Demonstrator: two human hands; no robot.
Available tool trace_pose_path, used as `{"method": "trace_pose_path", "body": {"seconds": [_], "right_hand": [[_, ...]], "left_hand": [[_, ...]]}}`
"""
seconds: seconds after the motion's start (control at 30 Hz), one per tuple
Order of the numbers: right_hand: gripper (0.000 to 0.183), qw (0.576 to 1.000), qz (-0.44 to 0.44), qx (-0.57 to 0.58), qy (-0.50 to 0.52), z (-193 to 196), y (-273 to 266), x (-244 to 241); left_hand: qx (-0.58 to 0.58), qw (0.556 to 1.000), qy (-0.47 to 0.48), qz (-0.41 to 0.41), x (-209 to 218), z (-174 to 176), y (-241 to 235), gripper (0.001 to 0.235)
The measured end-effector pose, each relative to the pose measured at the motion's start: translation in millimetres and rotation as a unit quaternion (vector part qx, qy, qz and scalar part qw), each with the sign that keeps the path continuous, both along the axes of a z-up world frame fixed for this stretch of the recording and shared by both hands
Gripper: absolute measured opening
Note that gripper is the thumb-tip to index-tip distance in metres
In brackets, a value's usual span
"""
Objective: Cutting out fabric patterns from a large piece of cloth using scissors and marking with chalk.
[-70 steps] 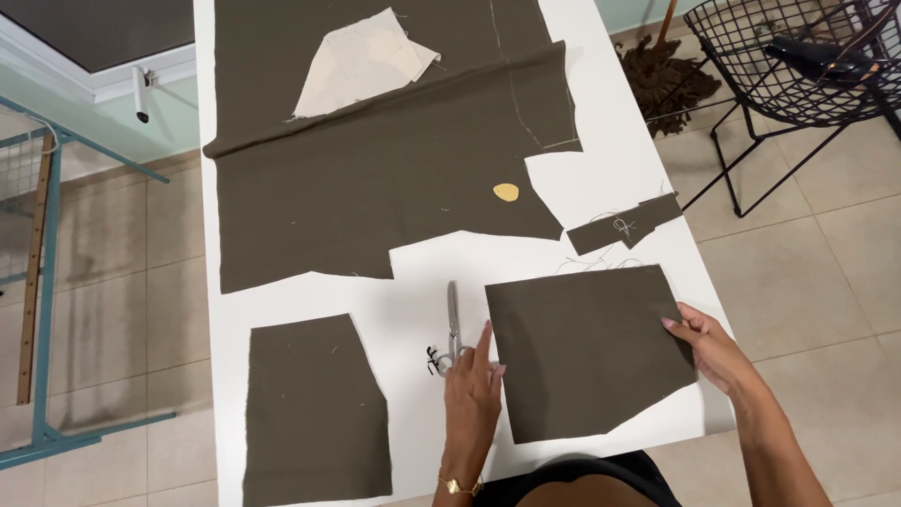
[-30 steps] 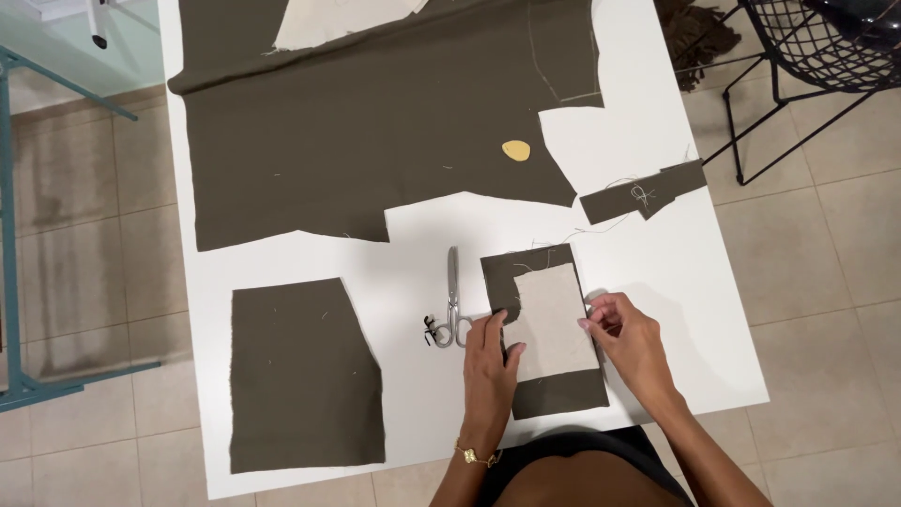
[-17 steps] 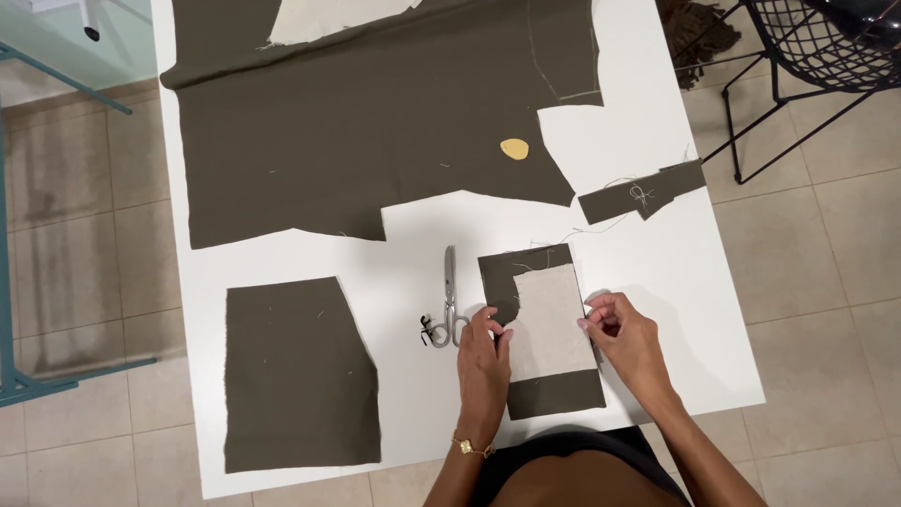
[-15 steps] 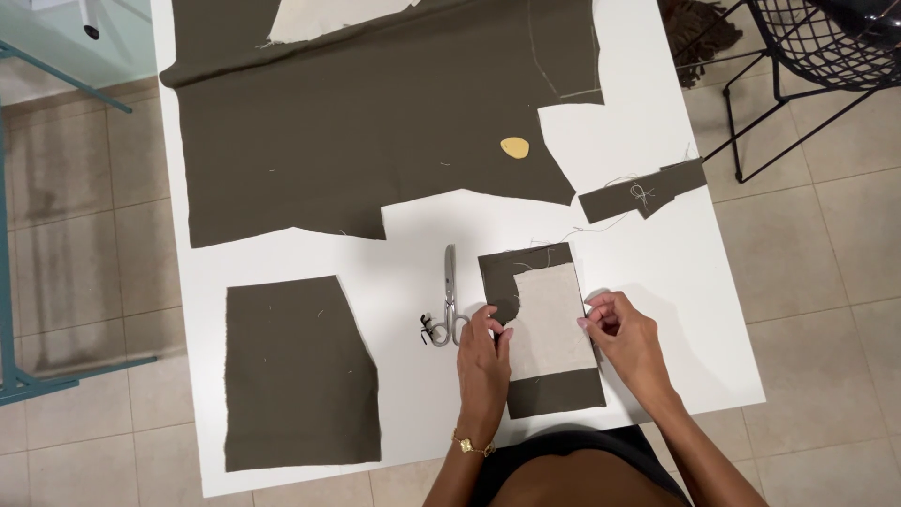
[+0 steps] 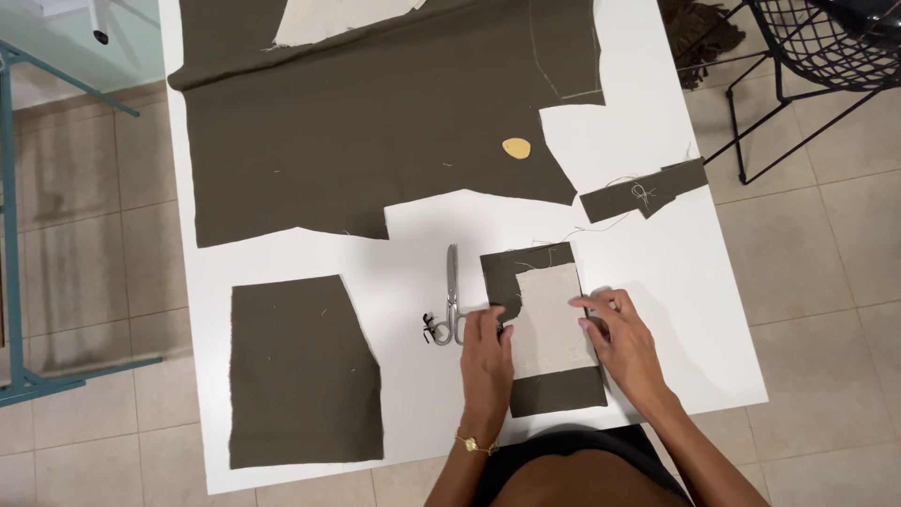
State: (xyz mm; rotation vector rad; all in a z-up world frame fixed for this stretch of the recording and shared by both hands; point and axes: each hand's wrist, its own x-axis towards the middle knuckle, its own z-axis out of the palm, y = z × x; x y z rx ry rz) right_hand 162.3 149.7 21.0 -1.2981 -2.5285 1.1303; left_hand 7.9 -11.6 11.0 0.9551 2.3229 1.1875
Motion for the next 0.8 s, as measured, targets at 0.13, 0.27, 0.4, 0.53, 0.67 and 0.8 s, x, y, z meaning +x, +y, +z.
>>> {"method": "trace_pose_path", "body": {"seconds": [0.13, 0.27, 0.4, 0.53, 0.67, 0.8], "right_hand": [[0.044, 1.000, 0.014, -0.003, -0.002, 8, 2, -1], [0.054, 0.999, 0.040, 0.022, -0.008, 4, 8, 0], [0.066, 0.997, 0.058, -0.026, -0.032, 7, 20, -4], [0.083, 0.991, 0.082, -0.061, -0.088, 5, 37, -8], [0.084, 0.985, 0.087, -0.079, -0.129, 21, 42, -15], [0.078, 0.976, 0.109, -0.011, -0.187, 27, 34, -3]], "left_hand": [[0.076, 0.982, 0.118, -0.125, 28, -29, 10, 0.038], [0.062, 0.941, 0.262, -0.205, 39, -12, 17, 0.039], [0.064, 0.938, 0.256, -0.224, 37, -3, 19, 0.045], [0.054, 0.931, 0.285, -0.220, 40, -3, 19, 0.042], [0.054, 0.930, 0.299, -0.208, 41, -6, 17, 0.041], [0.062, 0.938, 0.249, -0.232, 33, -4, 16, 0.036]]}}
